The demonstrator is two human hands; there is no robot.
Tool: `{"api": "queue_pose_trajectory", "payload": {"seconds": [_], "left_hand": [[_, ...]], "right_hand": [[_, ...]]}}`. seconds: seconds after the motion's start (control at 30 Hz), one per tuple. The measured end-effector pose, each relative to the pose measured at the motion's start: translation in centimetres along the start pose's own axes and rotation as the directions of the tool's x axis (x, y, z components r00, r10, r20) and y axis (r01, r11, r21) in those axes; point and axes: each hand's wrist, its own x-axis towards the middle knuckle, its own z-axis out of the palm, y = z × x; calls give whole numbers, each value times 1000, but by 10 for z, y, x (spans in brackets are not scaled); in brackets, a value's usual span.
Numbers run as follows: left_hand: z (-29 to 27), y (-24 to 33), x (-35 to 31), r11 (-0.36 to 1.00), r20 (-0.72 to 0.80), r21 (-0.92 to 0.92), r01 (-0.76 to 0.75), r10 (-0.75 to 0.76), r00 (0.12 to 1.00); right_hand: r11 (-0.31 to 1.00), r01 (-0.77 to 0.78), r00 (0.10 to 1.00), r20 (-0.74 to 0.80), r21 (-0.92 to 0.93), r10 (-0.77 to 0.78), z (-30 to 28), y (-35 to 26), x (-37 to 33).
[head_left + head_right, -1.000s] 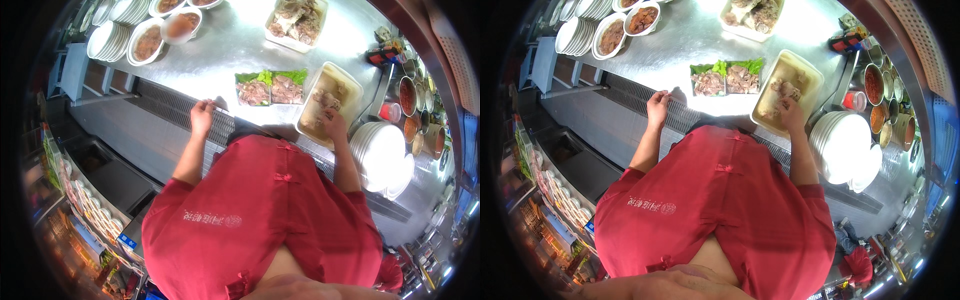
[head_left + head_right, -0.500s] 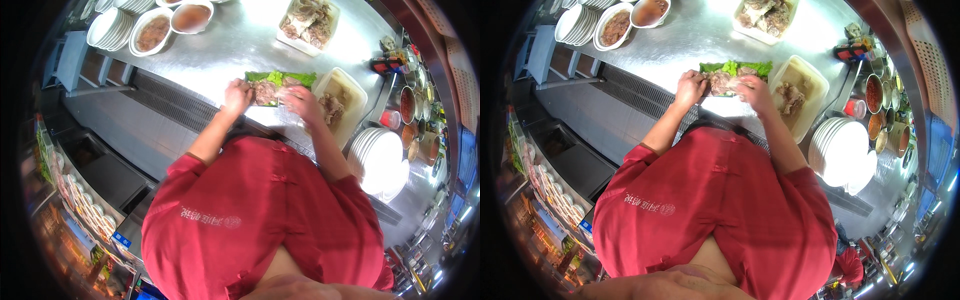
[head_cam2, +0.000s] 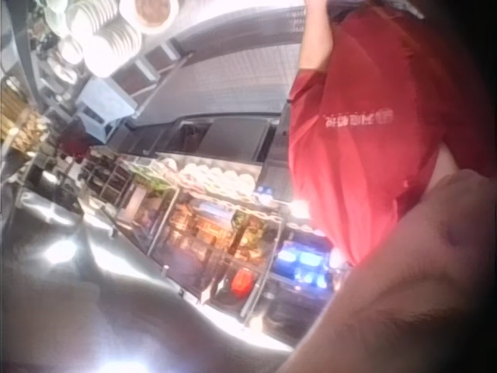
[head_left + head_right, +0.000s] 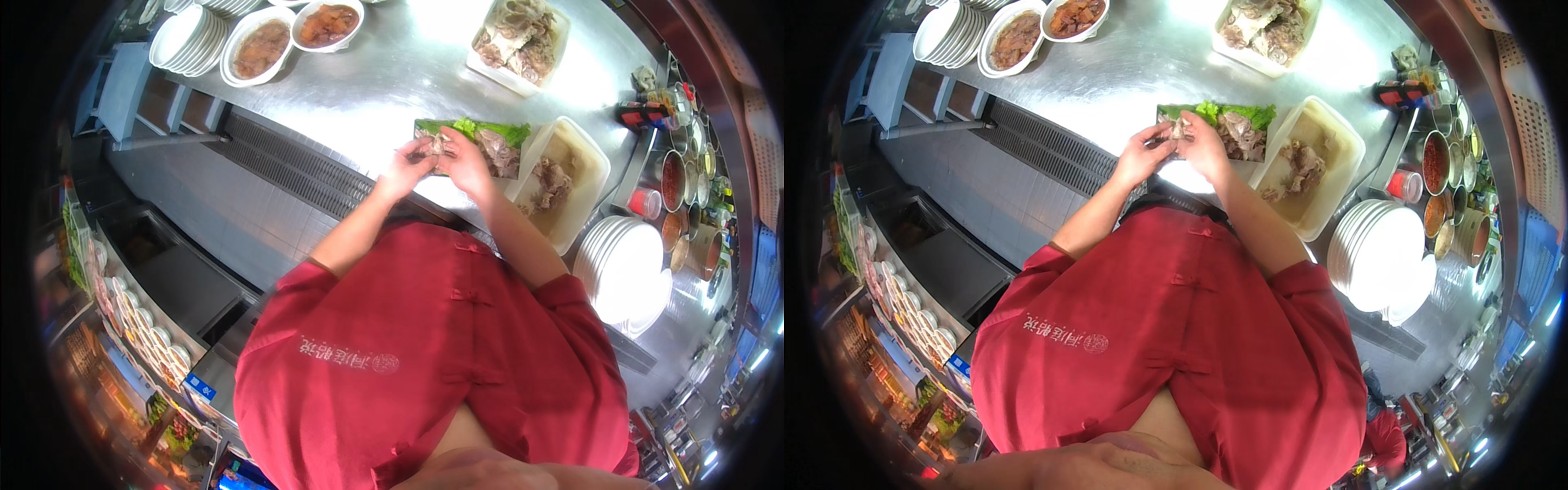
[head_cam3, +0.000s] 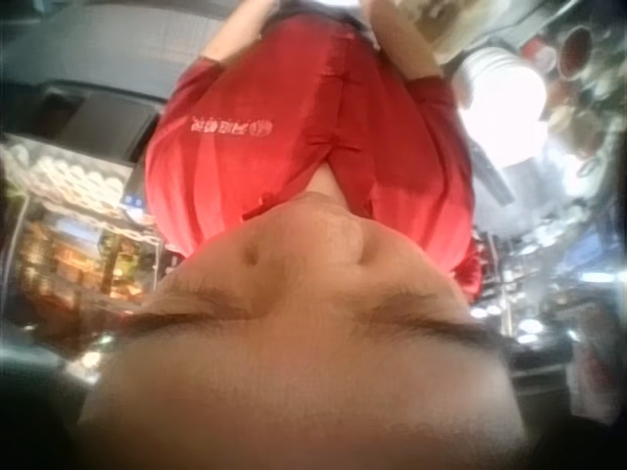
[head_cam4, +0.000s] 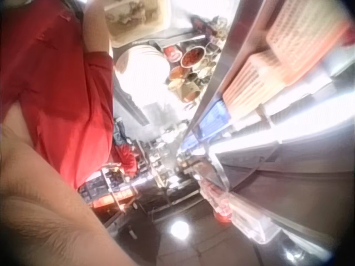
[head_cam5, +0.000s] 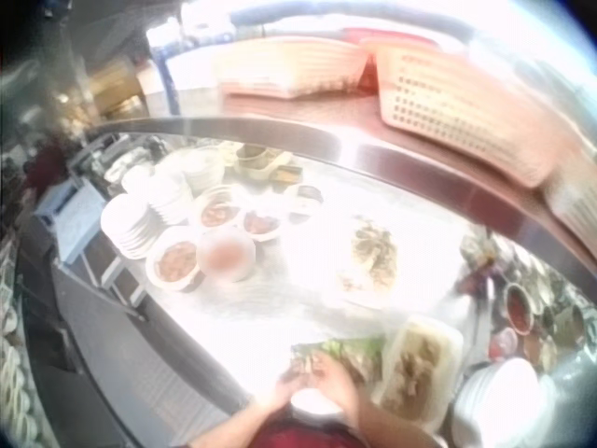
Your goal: The person places green leaves on a plate, then adds sliced meat on top of the leaves. They continue layering meat and leaves, then move to a refrigerated display to retrieve a packaged item and return to the counter.
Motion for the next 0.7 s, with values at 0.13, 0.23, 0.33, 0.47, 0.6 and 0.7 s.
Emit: {"api": "queue_pose_trajectory", "payload": {"seconds": [0.13, 0.23, 0.33, 0.47, 0.6, 0.7], "left_hand": [[2, 2, 5, 999, 55, 33, 9, -11, 998], [0, 1, 8, 995, 73, 100, -7, 0, 997], [-4, -2, 10, 992, 61, 106, 71, -78, 995], [-5, -7, 6, 992, 106, 107, 66, -77, 991], [-7, -7, 3, 994, 139, -89, 56, -43, 989], [-10, -5, 8, 994, 137, -13, 108, -105, 985]], "right_hand": [[1000, -14, 999, -40, 11, 15, 1, 6, 3], [998, -46, 995, -83, 52, 50, 0, 8, 4], [956, 111, 988, -76, -273, -137, 2, 6, 5], [956, 46, 994, -83, -291, -73, 5, 1, 3], [927, 115, 993, 17, -356, -117, -1, -7, -4], [944, 109, 994, 47, -311, -100, -2, -9, -7]]}}
